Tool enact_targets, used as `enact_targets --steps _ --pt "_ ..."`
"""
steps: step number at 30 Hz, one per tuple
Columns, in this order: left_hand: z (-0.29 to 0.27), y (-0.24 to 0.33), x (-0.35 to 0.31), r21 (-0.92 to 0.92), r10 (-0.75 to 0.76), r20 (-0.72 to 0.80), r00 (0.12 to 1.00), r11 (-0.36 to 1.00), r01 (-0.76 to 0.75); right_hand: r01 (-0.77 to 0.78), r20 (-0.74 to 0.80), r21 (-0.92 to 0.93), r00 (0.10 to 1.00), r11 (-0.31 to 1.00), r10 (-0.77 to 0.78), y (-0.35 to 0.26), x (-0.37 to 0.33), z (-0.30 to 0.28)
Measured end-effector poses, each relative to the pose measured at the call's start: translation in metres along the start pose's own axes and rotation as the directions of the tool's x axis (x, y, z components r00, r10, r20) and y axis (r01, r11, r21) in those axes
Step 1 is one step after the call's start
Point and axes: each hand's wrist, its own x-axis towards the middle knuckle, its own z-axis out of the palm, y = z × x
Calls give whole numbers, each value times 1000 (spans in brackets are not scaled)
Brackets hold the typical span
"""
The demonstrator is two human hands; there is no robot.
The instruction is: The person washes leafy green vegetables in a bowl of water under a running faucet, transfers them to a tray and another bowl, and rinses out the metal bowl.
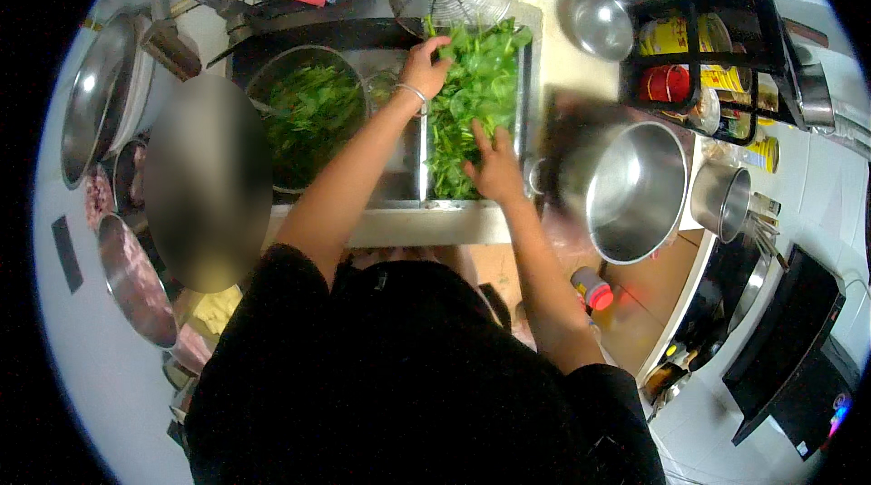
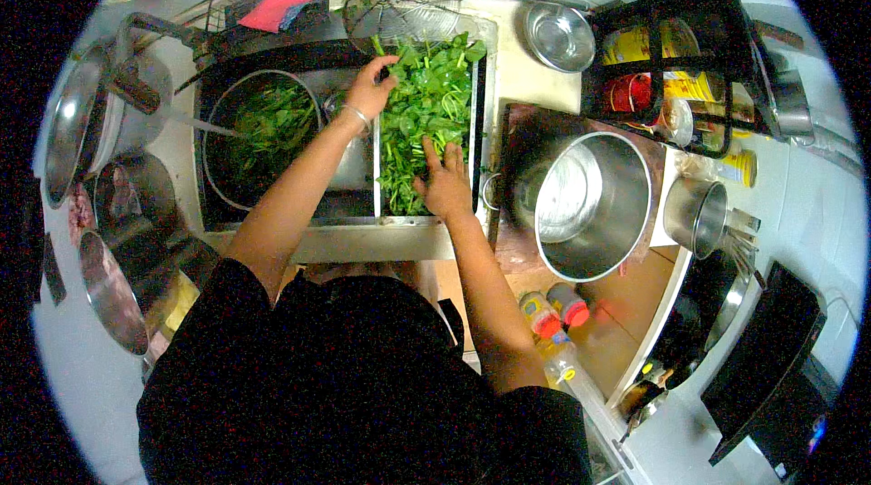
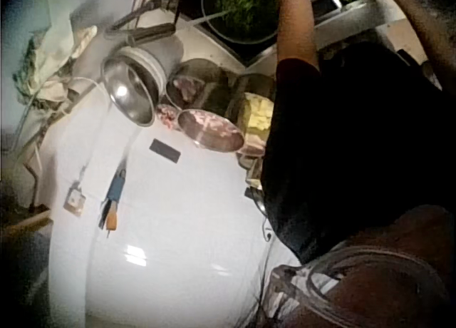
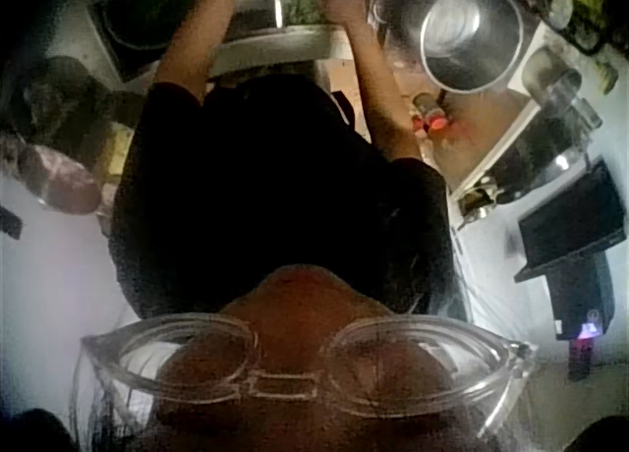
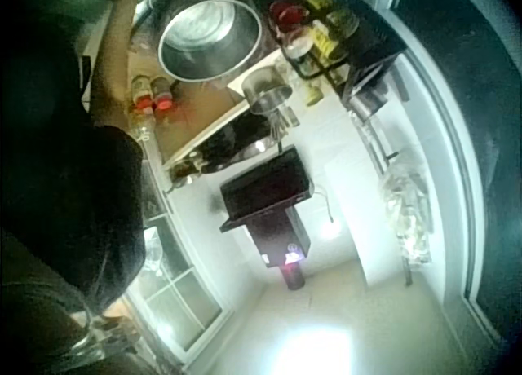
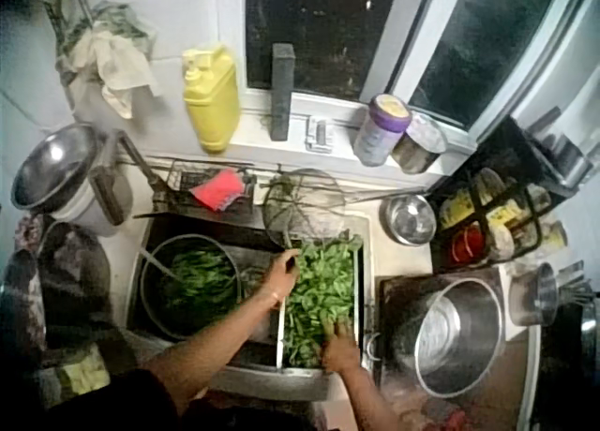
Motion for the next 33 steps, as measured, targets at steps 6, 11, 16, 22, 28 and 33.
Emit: enact_targets --steps 6,11,16,22,28,33 --pt "15 10 0 55 98 -78 992 994 -94 -109 -15 348 993 931 121 -3 35 -84" --pt "27 6 -27 272 -8 158 987 962 -36 -70 -345 469 903 880 256 26 125 -75" --pt "36 9 -34 368 133 168 977 911 -188 263 -560 359 829 895 -19 43 186 -43" --pt "20 24 -40 345 216 -19 976 918 -196 117 -342 270 939 956 -19 19 156 -33" --pt "30 31 -21 228 231 -105 967 952 -203 79 -301 221 954 972 -9 31 175 -17" --pt "51 10 -22 363 18 161 987 929 -76 97 -429 249 903 964 20 26 167 -37"
